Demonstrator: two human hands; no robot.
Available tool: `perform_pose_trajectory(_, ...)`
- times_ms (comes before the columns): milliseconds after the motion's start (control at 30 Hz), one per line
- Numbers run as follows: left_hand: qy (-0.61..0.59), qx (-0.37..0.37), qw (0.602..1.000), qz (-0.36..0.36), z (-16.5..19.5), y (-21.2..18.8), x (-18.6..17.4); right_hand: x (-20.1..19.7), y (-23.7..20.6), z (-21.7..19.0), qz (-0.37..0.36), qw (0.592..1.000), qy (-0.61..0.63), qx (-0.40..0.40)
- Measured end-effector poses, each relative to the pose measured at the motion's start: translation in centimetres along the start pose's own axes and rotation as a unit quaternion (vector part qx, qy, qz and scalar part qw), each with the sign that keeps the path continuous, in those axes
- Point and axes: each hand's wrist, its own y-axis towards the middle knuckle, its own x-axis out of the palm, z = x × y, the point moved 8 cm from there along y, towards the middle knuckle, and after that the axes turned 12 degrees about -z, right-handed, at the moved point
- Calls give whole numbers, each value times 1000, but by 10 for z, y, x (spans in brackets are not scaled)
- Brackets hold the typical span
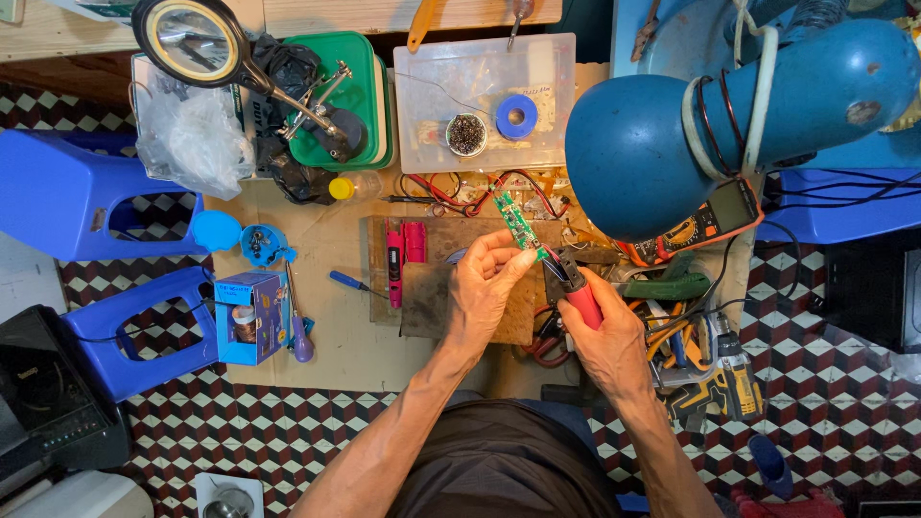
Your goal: The person uses a soldering iron and a heat gun to work on a small green circuit board clamped to a workbench. They repeatedly apply heat and solder to specific points on the board while occasionally inspecting the connections.
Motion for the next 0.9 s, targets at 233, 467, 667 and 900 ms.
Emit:
perform_pose_trajectory(233, 26, 25, 999, 6, -5, -4, -3, 0, -7, -9, 12, 995, -27, -92)
perform_pose_trajectory(467, 115, 45, 992, 5, 3, -7, 2, -1, -16, -18, 18, 992, -65, -106)
perform_pose_trajectory(667, 137, 67, 988, -9, 9, -10, 8, -3, -20, -25, 8, 993, -43, -111)
perform_pose_trajectory(900, 83, 48, 995, -34, -4, -7, 6, -1, -24, -28, 2, 992, -53, -115)
